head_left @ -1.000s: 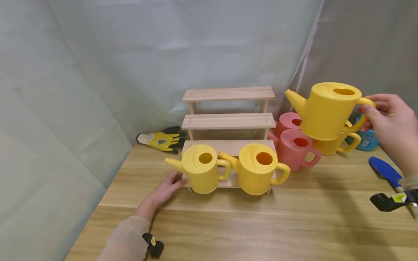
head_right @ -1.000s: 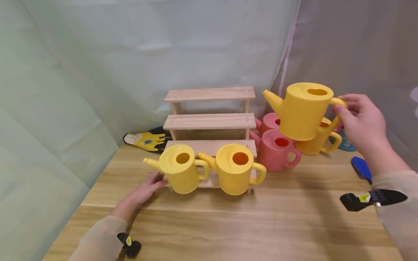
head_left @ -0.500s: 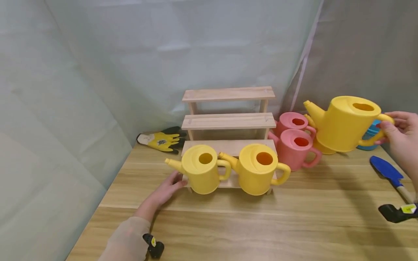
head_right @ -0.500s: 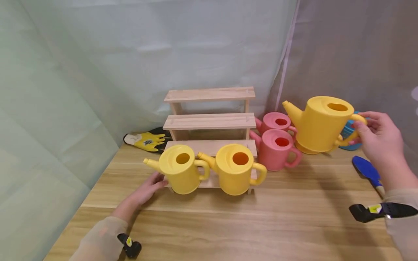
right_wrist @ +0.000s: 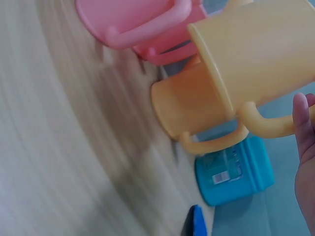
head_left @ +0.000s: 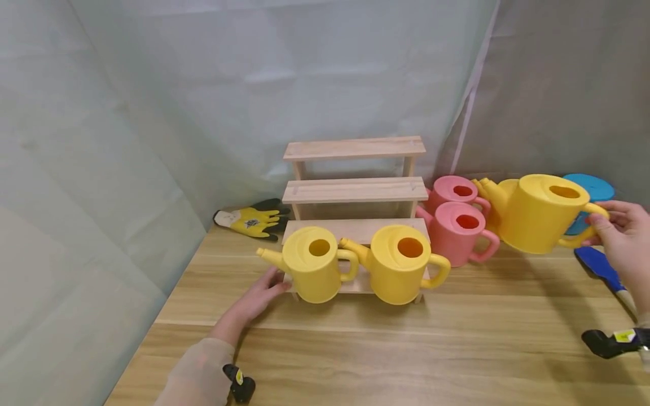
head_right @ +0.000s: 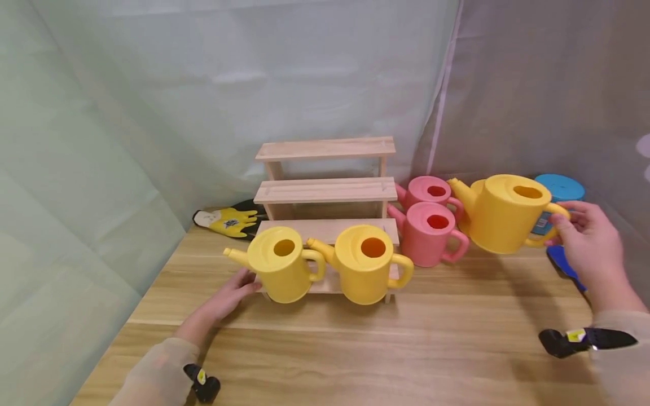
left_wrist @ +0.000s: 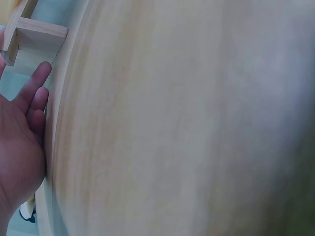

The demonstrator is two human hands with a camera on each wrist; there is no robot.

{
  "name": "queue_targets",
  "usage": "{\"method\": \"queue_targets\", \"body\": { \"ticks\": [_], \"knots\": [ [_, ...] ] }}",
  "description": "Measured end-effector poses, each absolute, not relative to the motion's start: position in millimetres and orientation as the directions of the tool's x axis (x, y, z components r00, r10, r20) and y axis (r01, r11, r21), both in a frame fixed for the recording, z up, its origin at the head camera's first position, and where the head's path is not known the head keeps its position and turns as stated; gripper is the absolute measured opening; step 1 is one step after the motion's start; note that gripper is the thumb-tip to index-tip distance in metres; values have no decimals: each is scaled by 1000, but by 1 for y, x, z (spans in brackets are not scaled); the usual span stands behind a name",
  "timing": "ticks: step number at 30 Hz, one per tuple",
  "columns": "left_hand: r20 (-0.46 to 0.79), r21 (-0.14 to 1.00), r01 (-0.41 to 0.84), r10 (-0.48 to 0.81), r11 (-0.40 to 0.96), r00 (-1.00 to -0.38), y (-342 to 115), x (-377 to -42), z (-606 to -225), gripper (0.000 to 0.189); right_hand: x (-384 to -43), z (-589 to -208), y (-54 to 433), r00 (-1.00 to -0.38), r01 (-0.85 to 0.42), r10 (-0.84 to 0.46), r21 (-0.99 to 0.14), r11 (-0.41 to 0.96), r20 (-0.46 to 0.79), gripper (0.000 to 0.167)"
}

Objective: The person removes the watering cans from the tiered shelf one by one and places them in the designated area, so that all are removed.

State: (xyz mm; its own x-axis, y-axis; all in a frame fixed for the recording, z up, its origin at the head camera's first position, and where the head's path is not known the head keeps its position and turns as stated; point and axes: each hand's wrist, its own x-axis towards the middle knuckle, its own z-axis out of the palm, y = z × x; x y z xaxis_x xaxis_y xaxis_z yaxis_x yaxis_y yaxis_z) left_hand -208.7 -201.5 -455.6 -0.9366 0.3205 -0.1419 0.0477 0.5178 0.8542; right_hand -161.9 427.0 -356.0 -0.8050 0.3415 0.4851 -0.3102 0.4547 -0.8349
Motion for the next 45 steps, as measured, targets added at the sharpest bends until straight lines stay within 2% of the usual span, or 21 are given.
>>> {"method": "queue_targets", "body": {
  "ticks": [10, 17, 28, 33, 37, 45],
  "knots": [
    [-121, 867, 58, 321, 495, -939, -201, -210, -460, 68, -153, -382, 432, -836, -129, 377, -809, 573, 400, 26],
    [-117, 871, 63, 330, 487, -937, -200, -211, -461, 67, -150, -397, 433, -859, -54, 403, -840, 540, 315, 25],
    [-143, 863, 51, 340, 502, -929, -190, -194, -423, 64, -149, -417, 435, -874, -48, 411, -888, 458, 260, 28],
    [-140, 859, 50, 326, 510, -935, -196, -200, -441, 64, -153, -430, 443, -883, -101, 391, -919, 380, 258, 24],
    [-126, 859, 54, 312, 510, -942, -202, -208, -459, 65, -151, -430, 440, -886, -77, 400, -925, 373, 235, 24],
    [-113, 851, 69, 310, 520, -944, -202, -210, -457, 68, -150, -434, 442, -877, -51, 426, -924, 380, 224, 24]
  ]
}}
